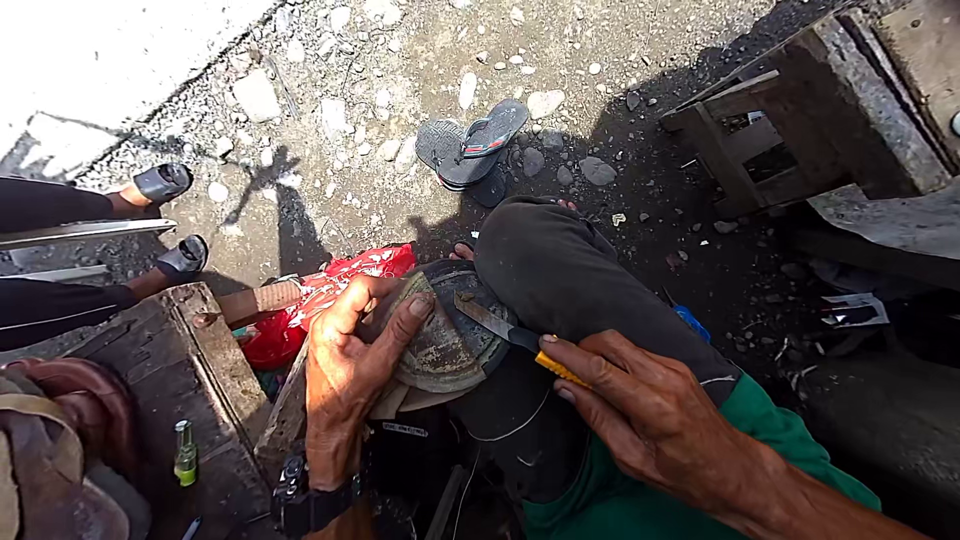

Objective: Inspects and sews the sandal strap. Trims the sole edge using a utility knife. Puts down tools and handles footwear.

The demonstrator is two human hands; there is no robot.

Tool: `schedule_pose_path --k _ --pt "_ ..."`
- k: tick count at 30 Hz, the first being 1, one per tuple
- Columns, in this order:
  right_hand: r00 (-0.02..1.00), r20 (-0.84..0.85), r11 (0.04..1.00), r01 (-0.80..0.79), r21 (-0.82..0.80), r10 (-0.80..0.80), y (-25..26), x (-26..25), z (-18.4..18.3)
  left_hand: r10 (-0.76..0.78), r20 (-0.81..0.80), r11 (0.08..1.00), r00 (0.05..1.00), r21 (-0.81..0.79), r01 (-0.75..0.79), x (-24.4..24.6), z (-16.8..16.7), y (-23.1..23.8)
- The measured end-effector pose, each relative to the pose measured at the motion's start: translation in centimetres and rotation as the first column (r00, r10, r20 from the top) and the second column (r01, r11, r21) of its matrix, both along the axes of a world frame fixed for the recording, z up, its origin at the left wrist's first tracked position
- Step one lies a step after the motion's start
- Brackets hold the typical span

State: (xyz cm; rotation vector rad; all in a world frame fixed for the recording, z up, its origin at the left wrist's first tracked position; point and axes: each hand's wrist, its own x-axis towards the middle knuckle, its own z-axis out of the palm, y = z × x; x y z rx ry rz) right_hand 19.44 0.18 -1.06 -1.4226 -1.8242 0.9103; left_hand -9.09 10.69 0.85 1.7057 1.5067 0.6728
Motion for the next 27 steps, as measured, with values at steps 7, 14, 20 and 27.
schedule_pose_path --k 7,14,20,27 --pt "1.000 -0.029 1.000 -0.006 -0.014 0.006 -0.32 0.43 -0.07 -0.005 0.018 1.000 1.000 -0.009 0.005 0.07 0.16 -0.06" --pt "0.999 -0.040 1.000 -0.005 -0.022 0.004 0.22 0.17 -0.27 -0.010 0.027 1.000 1.000 -0.006 0.010 -0.04 -0.08 -0.03" --pt "1.000 -0.027 1.000 -0.001 -0.024 0.000 0.30 0.14 -0.28 -0.006 0.036 1.000 0.999 -0.004 0.006 0.24 0.07 0.03" --pt "0.999 -0.032 1.000 -0.008 -0.022 0.007 -0.12 0.61 -0.39 -0.010 0.022 1.000 1.000 -0.001 0.010 0.11 0.05 -0.01"
